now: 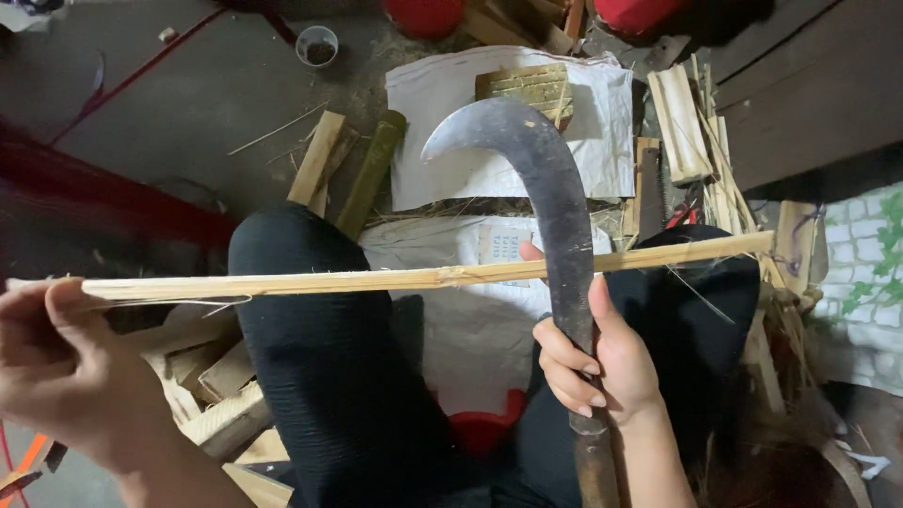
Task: Shaving a bamboo strip with a curved knife to smooth and thin it for instrument repair or construction.
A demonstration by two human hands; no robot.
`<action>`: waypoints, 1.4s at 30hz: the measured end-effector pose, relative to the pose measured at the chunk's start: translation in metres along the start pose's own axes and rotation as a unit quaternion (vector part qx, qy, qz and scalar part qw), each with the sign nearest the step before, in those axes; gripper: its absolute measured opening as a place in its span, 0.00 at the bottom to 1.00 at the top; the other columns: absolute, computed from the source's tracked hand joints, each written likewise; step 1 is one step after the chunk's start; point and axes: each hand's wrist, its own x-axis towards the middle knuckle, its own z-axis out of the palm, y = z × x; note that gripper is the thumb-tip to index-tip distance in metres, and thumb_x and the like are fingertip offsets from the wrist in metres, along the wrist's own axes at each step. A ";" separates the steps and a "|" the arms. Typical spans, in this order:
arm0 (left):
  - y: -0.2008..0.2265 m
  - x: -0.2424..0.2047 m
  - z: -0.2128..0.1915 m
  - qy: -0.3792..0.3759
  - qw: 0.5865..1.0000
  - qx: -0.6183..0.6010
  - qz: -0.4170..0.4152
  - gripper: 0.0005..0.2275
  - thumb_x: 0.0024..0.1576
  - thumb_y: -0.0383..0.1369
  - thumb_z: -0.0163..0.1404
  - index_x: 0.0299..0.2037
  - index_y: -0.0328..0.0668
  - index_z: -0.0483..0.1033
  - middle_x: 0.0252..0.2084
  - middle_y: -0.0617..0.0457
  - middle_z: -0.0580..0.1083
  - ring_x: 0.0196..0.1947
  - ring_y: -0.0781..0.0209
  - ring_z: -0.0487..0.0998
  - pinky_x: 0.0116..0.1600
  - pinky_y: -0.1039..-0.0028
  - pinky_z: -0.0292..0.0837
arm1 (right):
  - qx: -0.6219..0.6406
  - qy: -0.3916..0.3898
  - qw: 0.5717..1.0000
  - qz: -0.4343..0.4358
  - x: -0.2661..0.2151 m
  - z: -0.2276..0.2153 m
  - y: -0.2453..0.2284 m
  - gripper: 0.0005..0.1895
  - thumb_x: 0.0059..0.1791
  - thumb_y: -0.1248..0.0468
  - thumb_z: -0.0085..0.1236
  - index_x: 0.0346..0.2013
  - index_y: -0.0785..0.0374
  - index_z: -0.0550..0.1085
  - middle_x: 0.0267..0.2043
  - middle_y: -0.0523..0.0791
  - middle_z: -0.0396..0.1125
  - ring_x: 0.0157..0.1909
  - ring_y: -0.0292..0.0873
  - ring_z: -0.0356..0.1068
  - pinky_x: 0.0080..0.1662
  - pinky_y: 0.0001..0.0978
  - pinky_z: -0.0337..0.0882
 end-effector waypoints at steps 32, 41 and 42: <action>0.002 -0.029 -0.018 0.203 0.976 0.072 -0.021 0.07 0.76 0.25 0.38 0.50 0.33 0.70 0.47 0.44 0.71 0.49 0.54 0.75 0.56 0.66 0.74 | -0.004 -0.053 0.997 -0.062 0.004 -0.026 -0.006 0.31 0.61 0.48 0.48 0.76 0.53 0.56 0.18 0.39 0.47 0.10 0.32 0.47 0.13 0.24 0.57; 0.088 -0.081 0.062 -0.100 0.987 -0.102 -0.074 0.07 0.58 0.24 0.54 0.45 0.41 0.76 0.41 0.51 0.73 0.36 0.60 0.72 0.45 0.73 0.68 | -0.050 -0.037 0.997 -0.046 0.004 -0.024 -0.002 0.33 0.58 0.45 0.49 0.76 0.48 0.54 0.16 0.38 0.46 0.08 0.31 0.43 0.10 0.22 0.53; 0.073 -0.073 0.061 -0.022 0.985 -0.123 -0.117 0.09 0.62 0.27 0.51 0.50 0.41 0.67 0.42 0.51 0.69 0.39 0.62 0.70 0.48 0.75 0.67 | -0.037 -0.046 0.997 -0.049 0.004 -0.025 -0.002 0.33 0.59 0.46 0.49 0.76 0.49 0.54 0.16 0.39 0.46 0.09 0.31 0.43 0.10 0.22 0.53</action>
